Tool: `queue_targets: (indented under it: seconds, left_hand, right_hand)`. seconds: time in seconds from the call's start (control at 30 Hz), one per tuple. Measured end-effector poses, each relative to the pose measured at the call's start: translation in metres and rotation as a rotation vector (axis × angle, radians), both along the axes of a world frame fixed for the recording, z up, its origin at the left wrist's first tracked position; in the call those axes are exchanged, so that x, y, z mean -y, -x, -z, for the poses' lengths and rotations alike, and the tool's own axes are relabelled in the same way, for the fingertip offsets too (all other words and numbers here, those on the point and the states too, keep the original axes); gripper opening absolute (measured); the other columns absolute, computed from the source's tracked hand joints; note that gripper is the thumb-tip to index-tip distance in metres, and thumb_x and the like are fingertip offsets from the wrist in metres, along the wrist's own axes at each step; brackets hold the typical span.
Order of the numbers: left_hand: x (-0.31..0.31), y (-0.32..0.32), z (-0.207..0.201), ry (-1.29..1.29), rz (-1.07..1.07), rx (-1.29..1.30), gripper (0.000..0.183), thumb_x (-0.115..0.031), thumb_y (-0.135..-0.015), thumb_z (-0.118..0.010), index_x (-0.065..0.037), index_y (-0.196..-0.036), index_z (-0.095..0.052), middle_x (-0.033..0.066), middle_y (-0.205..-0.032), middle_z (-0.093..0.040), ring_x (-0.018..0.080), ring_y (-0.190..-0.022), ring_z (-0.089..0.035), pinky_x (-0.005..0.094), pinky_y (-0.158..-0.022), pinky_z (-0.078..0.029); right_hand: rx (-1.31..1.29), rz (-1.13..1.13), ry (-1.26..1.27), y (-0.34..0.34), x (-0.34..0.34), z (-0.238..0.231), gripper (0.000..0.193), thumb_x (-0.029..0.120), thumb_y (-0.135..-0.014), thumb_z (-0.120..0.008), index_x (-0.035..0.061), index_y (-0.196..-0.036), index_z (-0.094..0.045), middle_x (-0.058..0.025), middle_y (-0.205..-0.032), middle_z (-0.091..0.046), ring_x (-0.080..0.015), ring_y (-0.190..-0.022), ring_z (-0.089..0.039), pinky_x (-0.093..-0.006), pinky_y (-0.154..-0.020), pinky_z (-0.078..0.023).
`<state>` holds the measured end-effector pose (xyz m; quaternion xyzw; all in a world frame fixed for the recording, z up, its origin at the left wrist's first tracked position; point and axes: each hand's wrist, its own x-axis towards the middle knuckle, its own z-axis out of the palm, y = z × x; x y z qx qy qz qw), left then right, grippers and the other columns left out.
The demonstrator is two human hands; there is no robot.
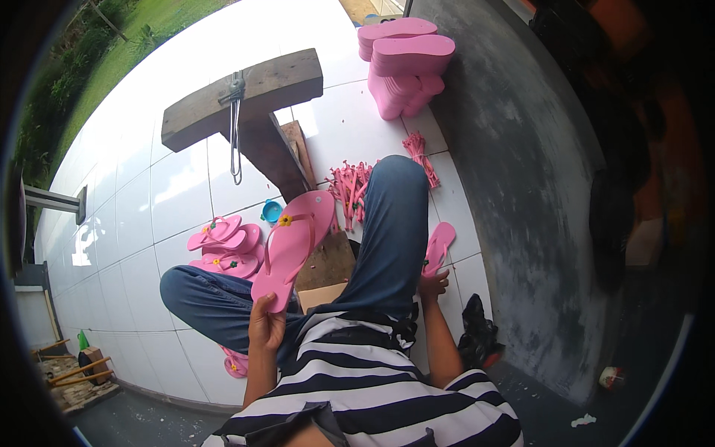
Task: The person is assembling flip-flops by inserting pink straps into soles using a metal tool mounted on a wooden block. They pick up a sole, push it onto the tool to thread the strap through, and set the assembled sandal aside before repeating the process.
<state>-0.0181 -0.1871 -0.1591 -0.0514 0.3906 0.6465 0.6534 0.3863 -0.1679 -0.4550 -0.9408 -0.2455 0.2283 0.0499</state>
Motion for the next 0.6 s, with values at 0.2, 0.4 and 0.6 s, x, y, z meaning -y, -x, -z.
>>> queue_targets:
  seconds: [0.2, 0.4, 0.6]
  left_hand:
    - [-0.003, -0.014, -0.010, -0.121, 0.201, 0.094, 0.063, -0.007, -0.088, -0.060, 0.001, -0.145, -0.034, 0.0182, -0.138, -0.051, 0.0312, -0.129, -0.052, 0.0444, -0.113, -0.040]
    - [0.024, 0.000, 0.013, -0.027, 0.031, -0.155, 0.049, -0.033, -0.098, -0.051, -0.003, -0.137, -0.046, 0.0106, -0.123, -0.061, 0.0211, -0.110, -0.061, 0.0312, -0.090, -0.050]
    - [0.009, 0.007, 0.002, -0.058, -0.156, -0.364, 0.058, -0.003, -0.095, -0.060, -0.005, -0.143, -0.029, 0.0160, -0.126, -0.058, 0.0185, -0.110, -0.063, 0.0306, -0.095, -0.052]
  right_hand:
    - [-0.266, 0.125, -0.002, 0.019, 0.024, 0.039, 0.092, 0.047, -0.081, -0.074, 0.0048, -0.147, -0.027, -0.0200, -0.137, -0.041, -0.0330, -0.123, -0.047, -0.0460, -0.099, -0.042]
    - [-0.983, 0.316, -0.708, -0.003, -0.015, -0.085, 0.081, 0.035, -0.083, -0.076, 0.0071, -0.145, -0.032, -0.0124, -0.135, -0.044, -0.0275, -0.114, -0.052, -0.0389, -0.093, -0.046]
    - [-0.232, -0.489, -1.073, 0.075, -0.040, -0.292, 0.089, 0.017, -0.071, -0.085, -0.0030, -0.141, -0.034, -0.0174, -0.128, -0.044, -0.0302, -0.115, -0.050, -0.0422, -0.095, -0.046]
